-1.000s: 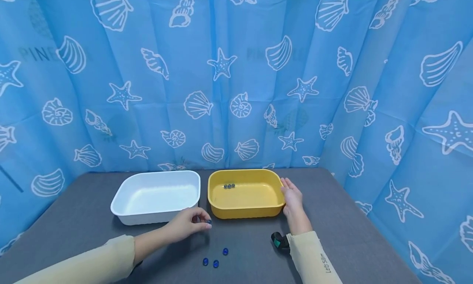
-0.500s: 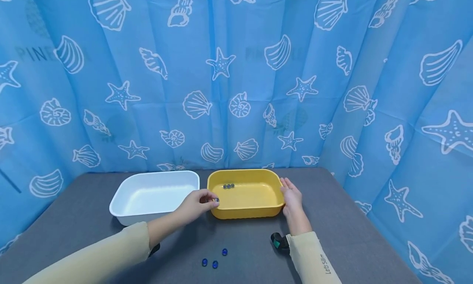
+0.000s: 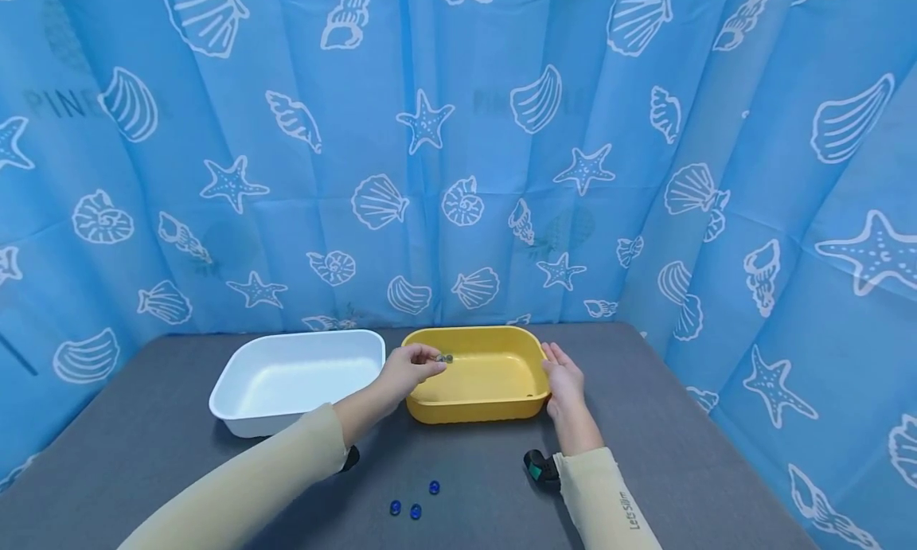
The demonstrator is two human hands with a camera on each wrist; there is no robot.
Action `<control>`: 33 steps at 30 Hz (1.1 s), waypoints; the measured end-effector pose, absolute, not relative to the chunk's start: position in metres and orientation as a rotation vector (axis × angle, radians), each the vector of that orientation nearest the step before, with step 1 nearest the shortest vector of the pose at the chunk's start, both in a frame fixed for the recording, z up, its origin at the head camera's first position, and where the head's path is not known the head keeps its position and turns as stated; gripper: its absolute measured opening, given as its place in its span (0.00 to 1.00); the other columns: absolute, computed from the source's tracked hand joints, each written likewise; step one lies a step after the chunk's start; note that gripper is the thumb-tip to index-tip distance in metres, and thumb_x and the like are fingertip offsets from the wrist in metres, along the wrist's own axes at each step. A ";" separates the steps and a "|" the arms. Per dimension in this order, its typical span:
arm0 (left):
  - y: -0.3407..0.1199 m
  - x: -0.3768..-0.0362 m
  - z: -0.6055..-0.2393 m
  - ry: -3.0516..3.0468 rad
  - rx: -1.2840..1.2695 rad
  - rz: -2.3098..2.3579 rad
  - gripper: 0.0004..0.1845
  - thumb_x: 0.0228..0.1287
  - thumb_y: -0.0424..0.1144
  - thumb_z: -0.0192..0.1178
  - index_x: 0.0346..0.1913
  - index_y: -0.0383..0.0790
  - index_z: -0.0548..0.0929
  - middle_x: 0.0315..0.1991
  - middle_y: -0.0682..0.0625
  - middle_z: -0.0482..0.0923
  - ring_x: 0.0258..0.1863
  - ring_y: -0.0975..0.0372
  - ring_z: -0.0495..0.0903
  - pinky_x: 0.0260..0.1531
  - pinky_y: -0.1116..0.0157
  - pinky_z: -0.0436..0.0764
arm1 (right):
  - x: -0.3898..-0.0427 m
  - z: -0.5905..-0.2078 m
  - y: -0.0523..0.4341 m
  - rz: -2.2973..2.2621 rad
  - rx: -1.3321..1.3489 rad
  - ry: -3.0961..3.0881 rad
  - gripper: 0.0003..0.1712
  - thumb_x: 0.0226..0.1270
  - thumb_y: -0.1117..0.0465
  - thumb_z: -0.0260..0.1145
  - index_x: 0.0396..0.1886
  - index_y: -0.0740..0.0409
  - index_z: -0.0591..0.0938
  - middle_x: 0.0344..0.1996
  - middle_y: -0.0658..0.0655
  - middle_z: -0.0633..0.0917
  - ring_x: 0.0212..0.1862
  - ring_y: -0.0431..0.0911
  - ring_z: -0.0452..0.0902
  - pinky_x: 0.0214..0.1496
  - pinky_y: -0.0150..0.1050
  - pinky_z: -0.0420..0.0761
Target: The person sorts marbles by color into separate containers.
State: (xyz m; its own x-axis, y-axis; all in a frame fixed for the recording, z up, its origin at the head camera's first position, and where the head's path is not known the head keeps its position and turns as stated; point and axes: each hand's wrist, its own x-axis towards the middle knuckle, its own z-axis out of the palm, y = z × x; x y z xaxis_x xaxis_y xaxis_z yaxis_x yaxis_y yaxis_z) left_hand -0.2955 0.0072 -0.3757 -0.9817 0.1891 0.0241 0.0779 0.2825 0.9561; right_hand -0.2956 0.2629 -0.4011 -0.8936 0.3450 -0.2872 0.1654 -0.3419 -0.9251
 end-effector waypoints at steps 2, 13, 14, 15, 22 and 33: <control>0.014 -0.301 -0.376 2.426 0.190 1.813 0.11 0.61 0.35 0.68 0.44 0.34 0.82 0.37 0.47 0.77 0.38 0.57 0.73 0.40 0.62 0.77 | -0.296 -0.401 0.264 2.384 -0.679 -1.736 0.31 0.79 0.67 0.45 0.78 0.54 0.52 0.74 0.53 0.59 0.73 0.44 0.54 0.72 0.39 0.54; 0.046 -0.329 -0.397 2.383 -0.135 1.810 0.09 0.60 0.36 0.69 0.41 0.36 0.83 0.40 0.46 0.78 0.36 0.57 0.74 0.37 0.61 0.77 | -0.295 -0.401 0.264 2.376 -0.694 -1.738 0.31 0.79 0.66 0.45 0.78 0.53 0.52 0.74 0.53 0.60 0.73 0.44 0.53 0.72 0.39 0.54; 0.046 -0.331 -0.399 2.372 -0.175 1.810 0.09 0.59 0.35 0.69 0.40 0.36 0.83 0.40 0.46 0.78 0.35 0.57 0.74 0.36 0.61 0.77 | -0.295 -0.400 0.264 2.377 -0.690 -1.740 0.31 0.79 0.66 0.45 0.78 0.53 0.52 0.74 0.53 0.60 0.73 0.44 0.53 0.72 0.39 0.54; 0.047 -0.333 -0.402 2.365 -0.204 1.806 0.08 0.58 0.34 0.69 0.39 0.35 0.83 0.40 0.46 0.78 0.35 0.57 0.74 0.36 0.61 0.77 | -0.294 -0.400 0.263 2.380 -0.686 -1.741 0.31 0.79 0.66 0.45 0.78 0.53 0.52 0.74 0.53 0.60 0.73 0.44 0.53 0.72 0.39 0.54; 0.049 -0.342 -0.406 2.451 -0.290 1.619 0.08 0.54 0.32 0.72 0.37 0.35 0.87 0.42 0.46 0.83 0.44 0.56 0.79 0.49 0.61 0.78 | -0.295 -0.400 0.264 2.373 -0.645 -1.771 0.31 0.79 0.68 0.45 0.78 0.55 0.51 0.74 0.53 0.59 0.74 0.44 0.52 0.73 0.39 0.53; 0.054 -0.350 -0.405 2.579 -0.399 1.323 0.15 0.52 0.39 0.75 0.40 0.33 0.87 0.41 0.44 0.83 0.45 0.57 0.79 0.52 0.64 0.77 | -0.295 -0.401 0.263 2.366 -0.648 -1.782 0.31 0.79 0.66 0.45 0.77 0.55 0.52 0.74 0.53 0.59 0.74 0.44 0.52 0.73 0.40 0.53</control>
State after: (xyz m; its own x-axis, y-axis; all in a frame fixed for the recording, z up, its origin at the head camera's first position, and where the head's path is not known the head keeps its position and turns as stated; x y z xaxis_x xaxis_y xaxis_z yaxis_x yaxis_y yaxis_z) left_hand -0.3500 0.0536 -0.4046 -0.9400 -0.1404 -0.3108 -0.3344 0.5590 0.7587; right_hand -0.2948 0.2630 -0.4011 -0.9029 0.3357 -0.2684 0.1652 -0.3054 -0.9378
